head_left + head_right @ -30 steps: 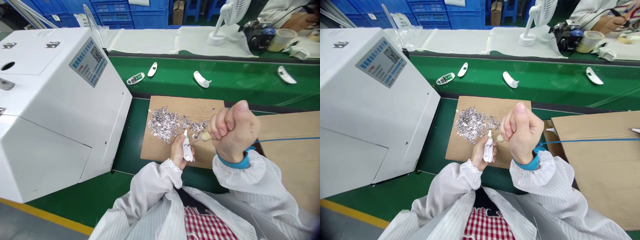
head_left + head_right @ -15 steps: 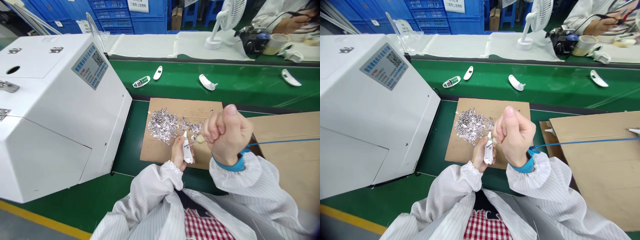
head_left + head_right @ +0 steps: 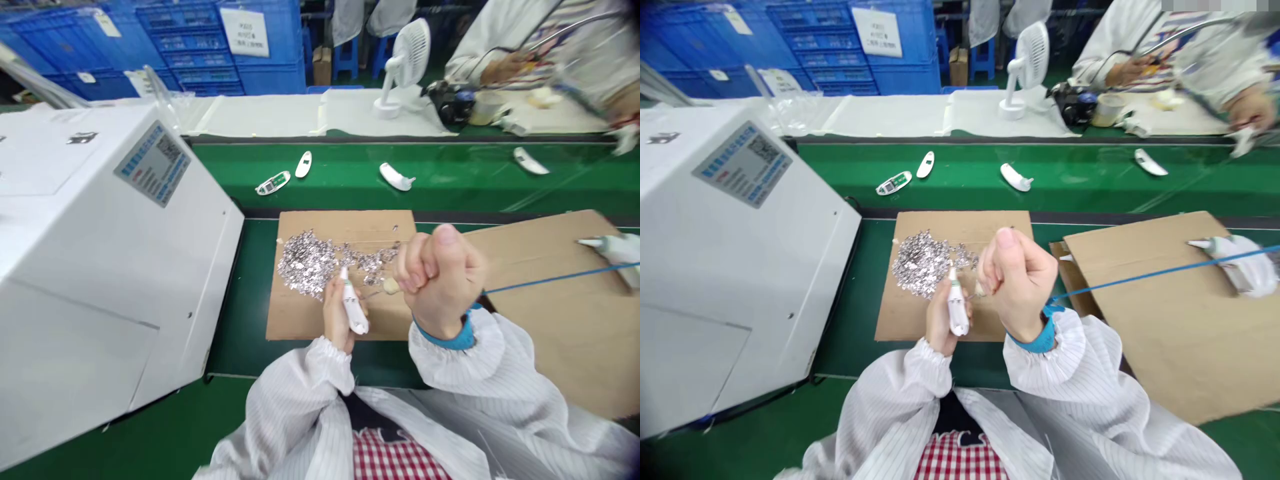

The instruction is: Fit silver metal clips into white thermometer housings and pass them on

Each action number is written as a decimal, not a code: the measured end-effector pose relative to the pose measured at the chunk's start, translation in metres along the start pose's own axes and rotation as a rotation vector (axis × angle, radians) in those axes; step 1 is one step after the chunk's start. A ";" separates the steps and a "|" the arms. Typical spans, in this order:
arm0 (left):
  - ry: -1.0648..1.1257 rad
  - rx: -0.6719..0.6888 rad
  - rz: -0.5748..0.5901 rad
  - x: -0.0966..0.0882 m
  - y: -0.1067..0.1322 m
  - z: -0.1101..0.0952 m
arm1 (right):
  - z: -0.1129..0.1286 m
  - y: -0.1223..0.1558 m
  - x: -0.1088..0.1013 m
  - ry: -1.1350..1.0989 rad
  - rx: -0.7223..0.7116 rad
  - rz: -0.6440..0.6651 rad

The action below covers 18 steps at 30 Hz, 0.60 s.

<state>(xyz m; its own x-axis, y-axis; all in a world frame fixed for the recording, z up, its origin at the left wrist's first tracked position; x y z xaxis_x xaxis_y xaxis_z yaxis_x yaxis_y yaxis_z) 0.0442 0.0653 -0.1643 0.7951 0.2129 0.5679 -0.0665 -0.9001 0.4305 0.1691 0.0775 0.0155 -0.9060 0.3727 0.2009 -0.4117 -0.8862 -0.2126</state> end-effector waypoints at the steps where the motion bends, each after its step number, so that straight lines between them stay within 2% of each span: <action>1: -0.009 0.106 -0.023 0.002 0.001 -0.015 | 0.000 -0.002 -0.009 0.073 0.025 -0.016; 2: -0.016 0.210 -0.040 0.005 0.002 -0.030 | -0.004 -0.002 -0.014 0.175 0.079 0.007; 4: -0.022 0.347 -0.056 0.019 0.006 -0.051 | -0.026 0.004 -0.012 0.378 0.270 0.206; 6: -0.056 0.394 -0.003 0.041 0.010 -0.059 | -0.053 0.023 -0.006 0.432 0.507 0.483; 7: -0.078 0.386 0.052 0.053 0.012 -0.059 | -0.060 0.032 -0.009 0.406 0.594 0.567; 8: -0.103 0.363 0.120 0.065 0.014 -0.055 | -0.062 0.034 -0.018 0.386 0.635 0.583; 9: -0.133 0.332 0.194 0.076 0.016 -0.050 | -0.060 0.030 -0.036 0.409 0.629 0.535; 11: -0.215 0.252 0.324 0.088 0.018 -0.039 | -0.043 0.007 -0.094 0.641 0.501 0.308; 13: -0.327 0.170 0.372 0.084 0.016 -0.028 | -0.024 -0.018 -0.169 1.113 0.395 0.077; 15: -0.415 0.112 0.341 0.069 0.009 -0.023 | -0.013 -0.035 -0.248 1.589 0.464 -0.144; 16: -0.439 0.088 0.309 0.060 0.005 -0.022 | -0.010 -0.041 -0.280 1.657 0.495 -0.208; 18: -0.467 0.057 0.251 0.045 -0.003 -0.022 | -0.008 -0.048 -0.327 1.723 0.524 -0.295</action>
<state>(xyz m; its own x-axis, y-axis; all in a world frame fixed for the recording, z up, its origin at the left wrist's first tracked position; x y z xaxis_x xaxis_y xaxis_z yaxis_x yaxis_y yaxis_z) 0.0668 0.0862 -0.1245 0.9435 -0.1916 0.2704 -0.2665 -0.9235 0.2758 0.4839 0.0002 -0.0473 -0.0372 0.0504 -0.9980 -0.7963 -0.6049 -0.0009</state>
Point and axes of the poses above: each hand's wrist, its own y-axis away from the middle knuckle, its own x-axis out of the palm, z = x × y, the point moved 9 cm from there along -y, towards the middle knuckle, and after that the axes turned 9 degrees about x, right-handed, at the moved point
